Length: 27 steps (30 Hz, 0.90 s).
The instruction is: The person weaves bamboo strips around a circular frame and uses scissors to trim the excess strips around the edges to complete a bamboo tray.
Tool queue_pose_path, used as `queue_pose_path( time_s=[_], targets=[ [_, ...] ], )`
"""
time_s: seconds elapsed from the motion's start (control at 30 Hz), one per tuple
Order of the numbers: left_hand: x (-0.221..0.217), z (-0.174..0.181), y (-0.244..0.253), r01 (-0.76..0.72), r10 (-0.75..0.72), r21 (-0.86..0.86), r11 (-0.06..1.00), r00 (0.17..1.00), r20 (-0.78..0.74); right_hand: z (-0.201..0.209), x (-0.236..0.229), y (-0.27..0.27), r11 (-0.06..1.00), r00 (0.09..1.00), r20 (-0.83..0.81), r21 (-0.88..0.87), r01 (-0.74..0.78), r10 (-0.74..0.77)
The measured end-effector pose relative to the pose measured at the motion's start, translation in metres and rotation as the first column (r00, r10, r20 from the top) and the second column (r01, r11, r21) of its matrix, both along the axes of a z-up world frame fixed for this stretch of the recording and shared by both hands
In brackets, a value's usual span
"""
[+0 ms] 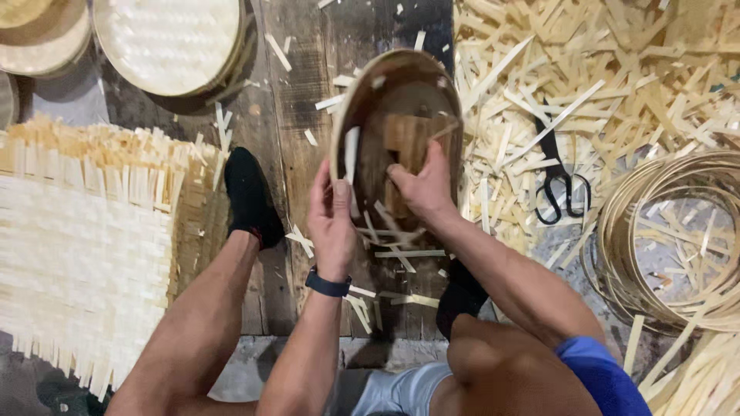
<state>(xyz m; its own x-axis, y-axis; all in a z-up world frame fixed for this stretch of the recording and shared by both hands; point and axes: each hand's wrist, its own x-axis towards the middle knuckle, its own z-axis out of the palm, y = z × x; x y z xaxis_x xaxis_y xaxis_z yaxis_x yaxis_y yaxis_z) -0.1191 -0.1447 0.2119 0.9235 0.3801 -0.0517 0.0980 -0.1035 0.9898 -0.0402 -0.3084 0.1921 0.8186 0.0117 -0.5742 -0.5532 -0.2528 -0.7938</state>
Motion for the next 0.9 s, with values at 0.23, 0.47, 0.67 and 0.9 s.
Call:
queue_pose_path(
  time_s=[0.23, 0.47, 0.67, 0.9],
  targets=[
    [0.009, 0.065, -0.031, 0.22, -0.355, 0.514, 0.829, 0.917, 0.181, 0.012, -0.047, -0.052, 0.588, 0.948, -0.098, 0.763, 0.267, -0.304],
    [0.062, 0.04, 0.036, -0.066, -0.135, 0.63, 0.774, 0.955, 0.265, 0.014, -0.111, -0.132, 0.43, 0.846, -0.189, 0.793, 0.431, -0.498],
    [0.11, 0.064, 0.126, -0.029, -0.018, 0.434, 0.9, 0.994, 0.104, -0.044, -0.11, -0.123, 0.369, 0.84, -0.3, 0.795, 0.482, -0.452],
    [0.135, 0.007, 0.152, 0.083, 0.079, 0.368, 0.926, 0.912, -0.403, -0.084, -0.109, -0.097, 0.41, 0.905, -0.341, 0.81, 0.42, -0.253]
  ],
)
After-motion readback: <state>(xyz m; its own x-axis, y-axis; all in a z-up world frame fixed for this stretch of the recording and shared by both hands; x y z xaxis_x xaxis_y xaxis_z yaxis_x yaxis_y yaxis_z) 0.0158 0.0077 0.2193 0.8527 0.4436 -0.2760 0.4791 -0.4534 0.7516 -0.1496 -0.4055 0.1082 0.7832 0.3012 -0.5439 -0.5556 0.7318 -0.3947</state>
